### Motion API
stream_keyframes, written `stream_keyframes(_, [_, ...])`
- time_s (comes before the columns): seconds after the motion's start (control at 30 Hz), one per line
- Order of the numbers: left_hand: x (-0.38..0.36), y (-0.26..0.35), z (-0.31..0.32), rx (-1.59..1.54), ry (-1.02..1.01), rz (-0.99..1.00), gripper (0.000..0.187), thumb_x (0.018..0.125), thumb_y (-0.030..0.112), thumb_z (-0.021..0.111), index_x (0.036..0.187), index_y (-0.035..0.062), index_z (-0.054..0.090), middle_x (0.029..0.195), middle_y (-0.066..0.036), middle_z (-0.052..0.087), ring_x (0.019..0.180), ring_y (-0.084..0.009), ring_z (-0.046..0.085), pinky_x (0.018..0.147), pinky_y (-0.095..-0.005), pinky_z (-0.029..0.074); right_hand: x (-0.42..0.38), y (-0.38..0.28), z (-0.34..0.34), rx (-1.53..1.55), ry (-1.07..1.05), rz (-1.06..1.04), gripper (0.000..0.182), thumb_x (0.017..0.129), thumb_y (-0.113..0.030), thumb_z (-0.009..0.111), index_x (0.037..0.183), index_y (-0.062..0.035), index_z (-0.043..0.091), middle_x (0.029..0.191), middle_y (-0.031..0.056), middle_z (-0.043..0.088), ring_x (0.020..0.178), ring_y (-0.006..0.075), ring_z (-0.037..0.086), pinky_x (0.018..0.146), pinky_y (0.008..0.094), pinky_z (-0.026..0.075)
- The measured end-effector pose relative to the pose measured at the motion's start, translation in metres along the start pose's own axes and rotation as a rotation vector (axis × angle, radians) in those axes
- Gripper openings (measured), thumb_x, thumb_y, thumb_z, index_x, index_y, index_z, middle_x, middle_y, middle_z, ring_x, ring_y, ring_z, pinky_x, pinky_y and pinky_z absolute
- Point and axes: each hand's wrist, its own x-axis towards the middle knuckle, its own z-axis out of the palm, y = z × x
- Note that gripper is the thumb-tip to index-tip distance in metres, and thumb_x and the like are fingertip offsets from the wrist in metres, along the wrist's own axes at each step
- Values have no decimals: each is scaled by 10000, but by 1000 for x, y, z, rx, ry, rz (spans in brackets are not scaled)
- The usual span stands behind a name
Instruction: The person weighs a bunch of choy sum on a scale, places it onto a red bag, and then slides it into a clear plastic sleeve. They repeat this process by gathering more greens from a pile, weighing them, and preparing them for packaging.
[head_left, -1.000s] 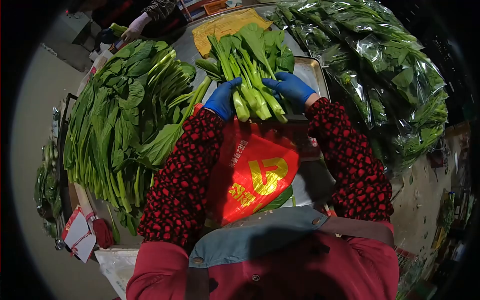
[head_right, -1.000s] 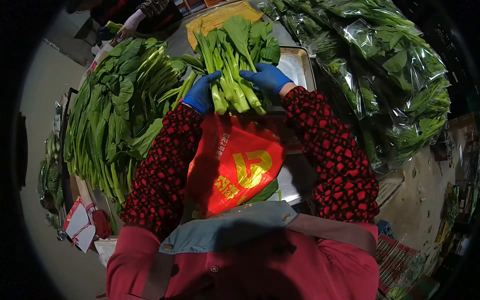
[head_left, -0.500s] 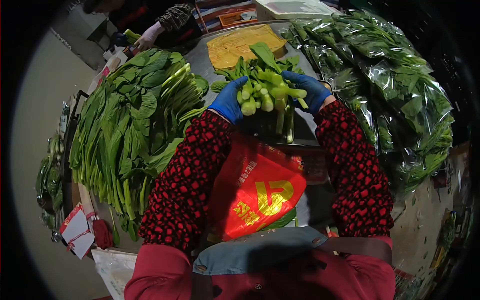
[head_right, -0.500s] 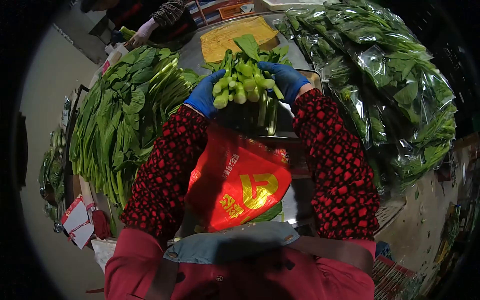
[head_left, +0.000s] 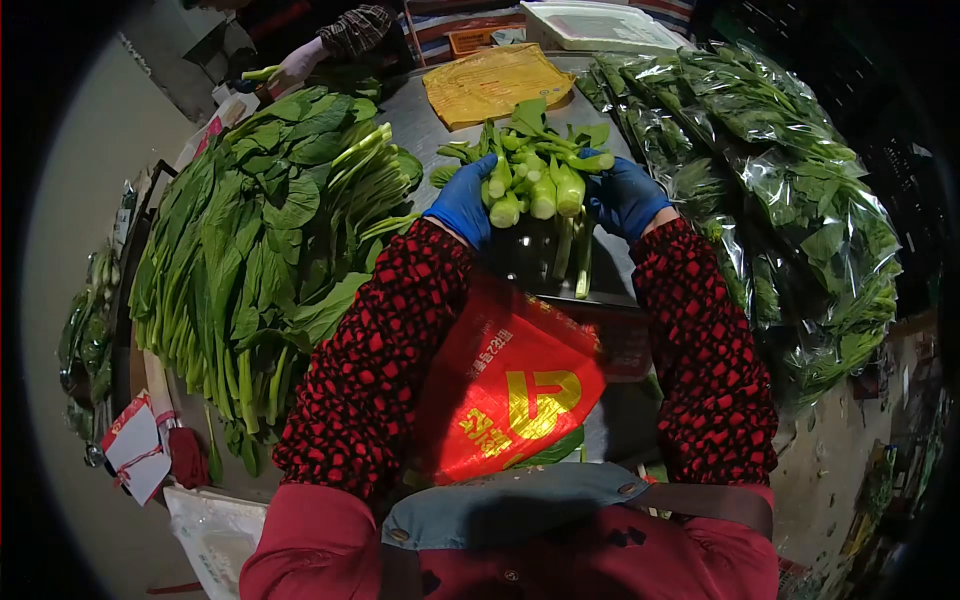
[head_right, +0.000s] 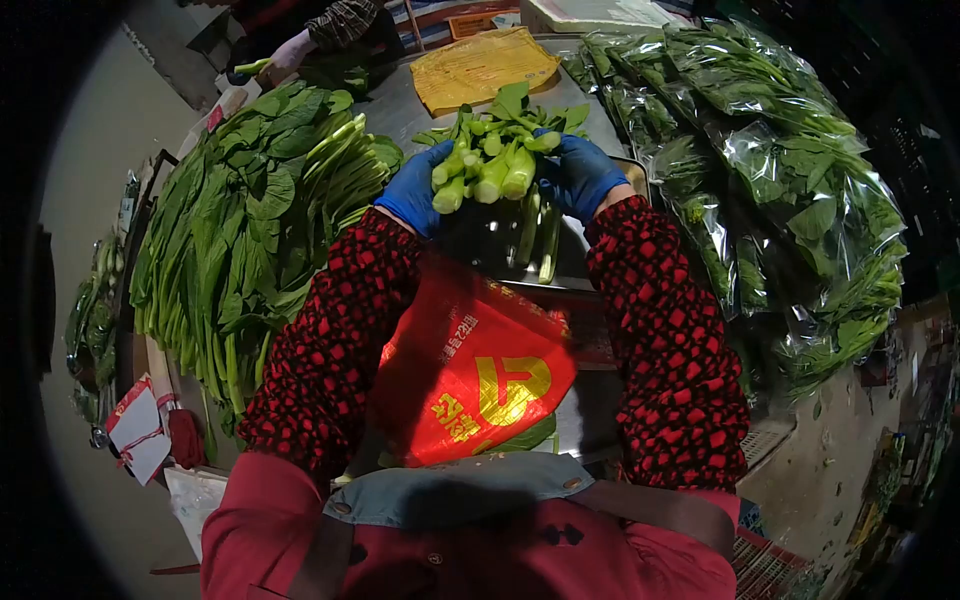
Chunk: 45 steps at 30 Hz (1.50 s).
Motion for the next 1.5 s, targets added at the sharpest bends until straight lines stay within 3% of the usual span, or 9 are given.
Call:
stream_keyframes(0.47, [-8, -4, 0, -7, 57, 52, 329, 933, 316, 371, 1070, 49, 505, 875, -112, 597, 765, -235, 595, 662, -362, 523, 10, 14, -3, 34, 77, -56, 181, 835, -244, 569, 943, -98, 572, 756, 27, 609, 561, 113, 591, 447, 192, 496])
stream_keyframes(0.63, [-3, -15, -17, -102, -134, -75, 332, 929, 312, 377, 1026, 22, 506, 835, -130, 593, 699, -284, 591, 591, -389, 522, -7, 33, -21, -31, 149, -37, 144, 828, -227, 577, 889, -97, 585, 745, 17, 613, 562, 108, 567, 482, 229, 470])
stream_keyframes(0.7, [-5, -19, -13, -151, -61, -131, 324, 927, 314, 378, 1004, 27, 508, 825, -137, 591, 670, -307, 586, 563, -417, 522, -17, 39, -30, -320, 92, -105, 177, 816, -222, 581, 903, -68, 599, 757, 31, 620, 570, 128, 560, 502, 256, 450])
stream_keyframes(0.83, [-15, -29, -7, 79, 88, -132, 278, 914, 297, 425, 1033, 65, 518, 841, -122, 606, 713, -294, 611, 602, -477, 531, -21, 51, -53, -1388, 504, -426, 390, 769, -281, 607, 1037, -2, 563, 840, 168, 616, 800, 293, 599, 744, 355, 466])
stream_keyframes(0.87, [-15, -34, -8, 139, 105, -114, 268, 909, 288, 439, 1045, 70, 519, 850, -114, 611, 731, -285, 618, 618, -482, 533, -25, 44, -44, -1389, 508, -431, 390, 769, -281, 607, 1037, -2, 563, 840, 168, 616, 800, 293, 599, 744, 355, 466])
stream_keyframes(0.93, [-12, -43, -14, 47, 199, -133, 235, 902, 244, 446, 1058, 85, 522, 865, -99, 617, 756, -262, 626, 654, -483, 535, -29, 36, -35, -1706, 663, -893, 382, 793, -212, 617, 1116, -22, 545, 972, 166, 587, 842, 238, 594, 746, 315, 474])
stream_keyframes(1.07, [-7, -50, -26, 61, 188, -93, 223, 900, 208, 441, 1061, 68, 507, 890, -125, 609, 781, -280, 621, 689, -475, 530, 4, 28, 10, -1484, 475, -984, 510, 754, -270, 678, 1178, -42, 510, 1042, 173, 565, 952, 283, 572, 824, 352, 460])
stream_keyframes(1.23, [3, -52, -49, 51, 132, -101, 245, 894, 230, 465, 1065, 56, 488, 862, -136, 588, 779, -288, 602, 731, -455, 505, 54, 35, 54, -1593, 473, -769, 810, 650, -355, 754, 1318, -113, 365, 1242, 279, 404, 1112, 399, 467, 918, 405, 410])
stream_keyframes(1.5, [-2, -56, -43, 22, 184, -95, 224, 880, 248, 500, 1015, 69, 507, 803, -109, 585, 717, -259, 606, 682, -423, 520, 118, -32, 55, -1609, 186, -515, 658, 698, -444, 645, 1213, -57, 511, 1135, 180, 569, 1036, 302, 556, 896, 370, 425])
